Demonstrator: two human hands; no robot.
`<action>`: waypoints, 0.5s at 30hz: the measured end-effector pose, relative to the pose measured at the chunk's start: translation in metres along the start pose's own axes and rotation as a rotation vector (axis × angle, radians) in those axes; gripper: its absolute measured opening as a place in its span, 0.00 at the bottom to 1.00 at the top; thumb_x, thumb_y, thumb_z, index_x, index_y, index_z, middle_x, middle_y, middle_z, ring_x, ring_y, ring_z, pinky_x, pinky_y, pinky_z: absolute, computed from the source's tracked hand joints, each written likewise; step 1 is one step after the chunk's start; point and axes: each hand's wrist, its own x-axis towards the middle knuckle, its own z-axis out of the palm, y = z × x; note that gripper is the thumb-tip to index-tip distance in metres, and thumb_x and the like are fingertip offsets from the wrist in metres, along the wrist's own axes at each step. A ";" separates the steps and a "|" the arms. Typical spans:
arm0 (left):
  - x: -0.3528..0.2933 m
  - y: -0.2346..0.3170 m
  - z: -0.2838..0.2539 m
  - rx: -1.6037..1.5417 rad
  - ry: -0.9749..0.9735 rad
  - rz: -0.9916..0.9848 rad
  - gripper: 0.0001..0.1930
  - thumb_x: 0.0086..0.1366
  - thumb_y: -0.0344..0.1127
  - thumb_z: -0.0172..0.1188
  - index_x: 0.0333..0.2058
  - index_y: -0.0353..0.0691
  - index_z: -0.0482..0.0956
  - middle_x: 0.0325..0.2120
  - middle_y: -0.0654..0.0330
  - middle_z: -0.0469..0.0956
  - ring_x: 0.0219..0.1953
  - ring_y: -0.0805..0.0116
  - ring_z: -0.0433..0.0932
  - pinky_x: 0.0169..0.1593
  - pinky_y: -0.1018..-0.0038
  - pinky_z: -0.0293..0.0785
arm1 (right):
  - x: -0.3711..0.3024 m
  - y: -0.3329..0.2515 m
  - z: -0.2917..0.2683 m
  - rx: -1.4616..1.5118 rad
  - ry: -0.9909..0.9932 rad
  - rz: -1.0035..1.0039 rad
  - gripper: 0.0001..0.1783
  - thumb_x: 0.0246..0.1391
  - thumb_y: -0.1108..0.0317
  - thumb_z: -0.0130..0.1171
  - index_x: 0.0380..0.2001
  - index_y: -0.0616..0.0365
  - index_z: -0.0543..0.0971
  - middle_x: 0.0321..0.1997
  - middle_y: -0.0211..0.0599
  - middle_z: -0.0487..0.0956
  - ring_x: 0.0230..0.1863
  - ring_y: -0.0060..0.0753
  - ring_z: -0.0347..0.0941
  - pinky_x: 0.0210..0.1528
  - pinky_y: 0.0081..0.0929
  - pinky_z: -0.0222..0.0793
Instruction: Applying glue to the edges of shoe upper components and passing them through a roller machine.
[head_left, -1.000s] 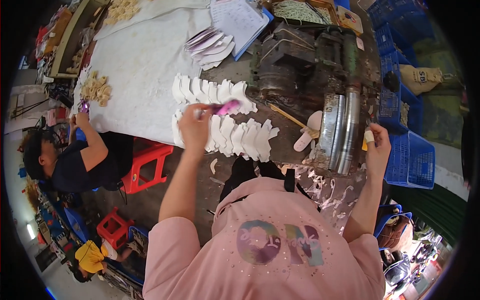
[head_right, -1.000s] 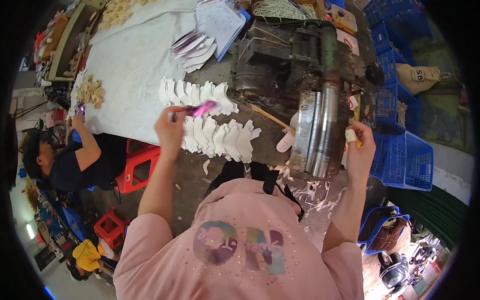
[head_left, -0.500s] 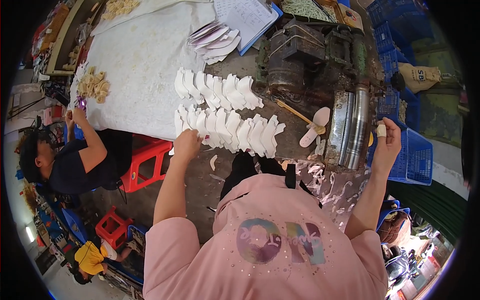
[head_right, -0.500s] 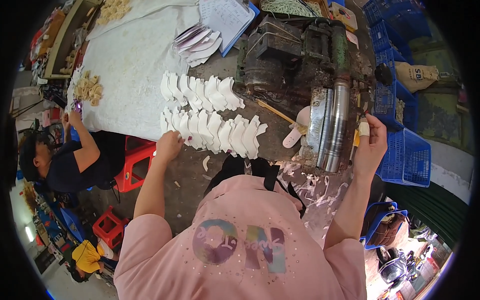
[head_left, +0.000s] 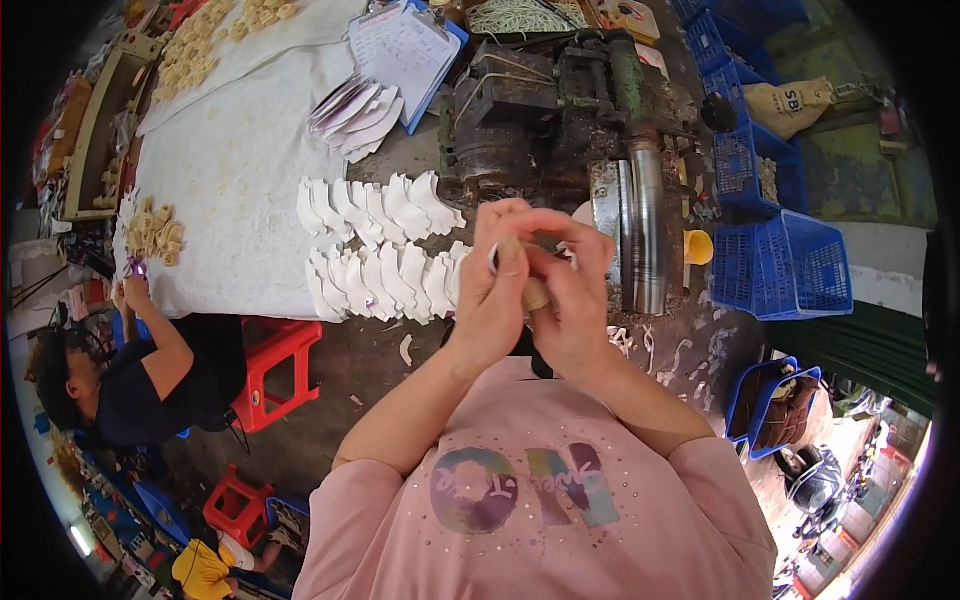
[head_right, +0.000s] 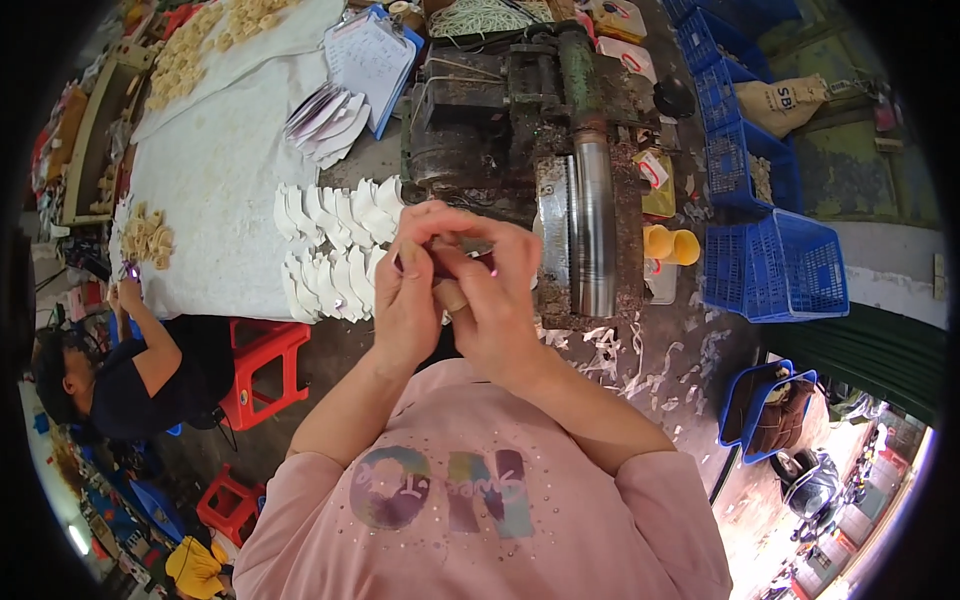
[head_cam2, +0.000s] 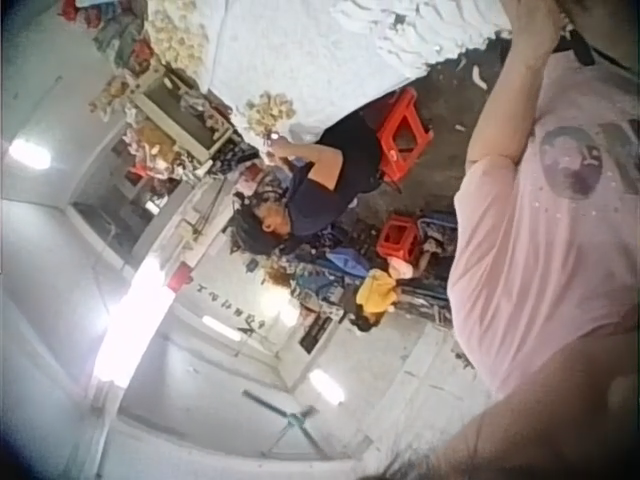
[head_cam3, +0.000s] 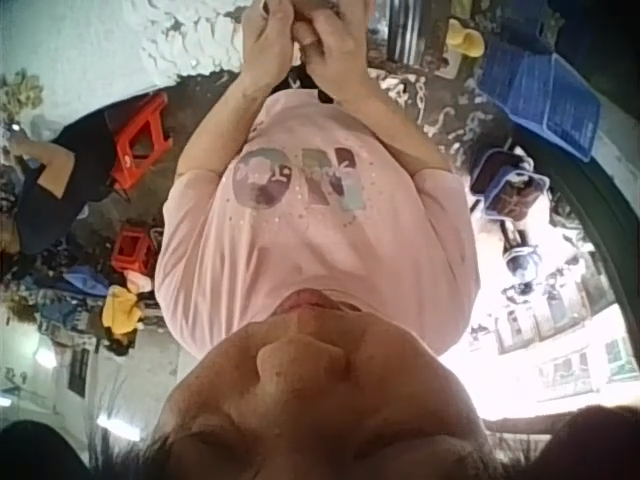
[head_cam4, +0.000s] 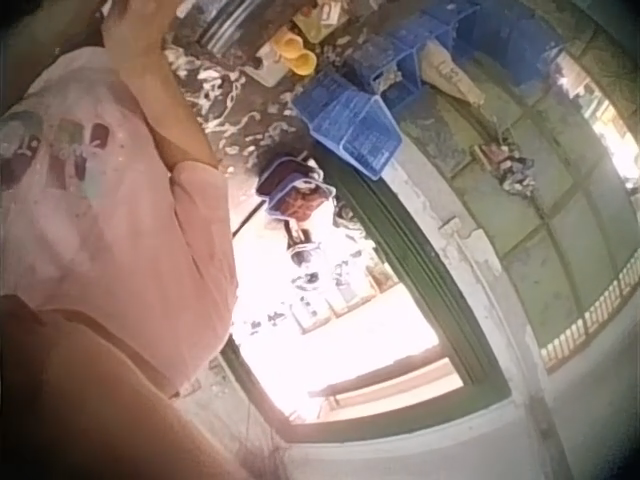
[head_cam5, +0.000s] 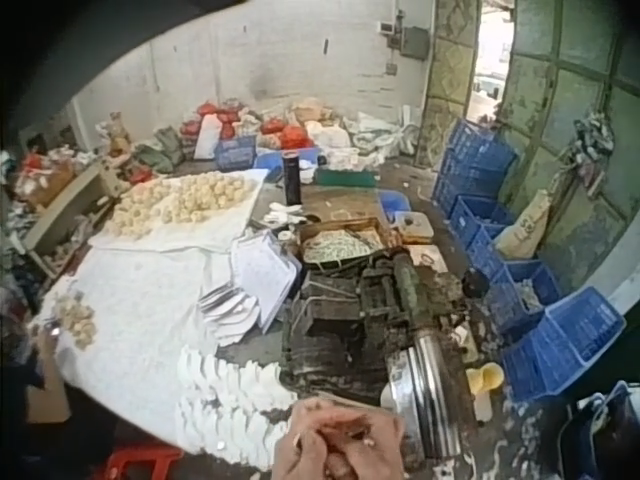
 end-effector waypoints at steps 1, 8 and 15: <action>0.001 -0.001 0.006 0.009 0.009 -0.001 0.23 0.72 0.47 0.33 0.42 0.35 0.73 0.38 0.60 0.64 0.36 0.73 0.63 0.42 0.76 0.62 | -0.002 0.003 -0.003 -0.047 0.040 -0.011 0.18 0.40 0.76 0.61 0.39 0.58 0.76 0.48 0.44 0.69 0.47 0.46 0.61 0.48 0.39 0.55; 0.003 0.001 0.043 0.061 0.101 0.072 0.18 0.72 0.43 0.35 0.41 0.36 0.70 0.33 0.64 0.64 0.34 0.76 0.62 0.40 0.79 0.61 | -0.011 0.016 -0.016 -0.091 0.191 -0.063 0.18 0.40 0.76 0.60 0.39 0.57 0.76 0.46 0.41 0.69 0.46 0.44 0.60 0.48 0.37 0.55; 0.003 0.001 0.054 0.122 0.137 0.066 0.18 0.71 0.46 0.37 0.39 0.37 0.70 0.29 0.66 0.63 0.29 0.80 0.59 0.35 0.82 0.59 | -0.017 0.021 -0.023 -0.008 0.163 -0.006 0.13 0.43 0.76 0.59 0.36 0.58 0.74 0.43 0.41 0.68 0.45 0.42 0.60 0.47 0.34 0.56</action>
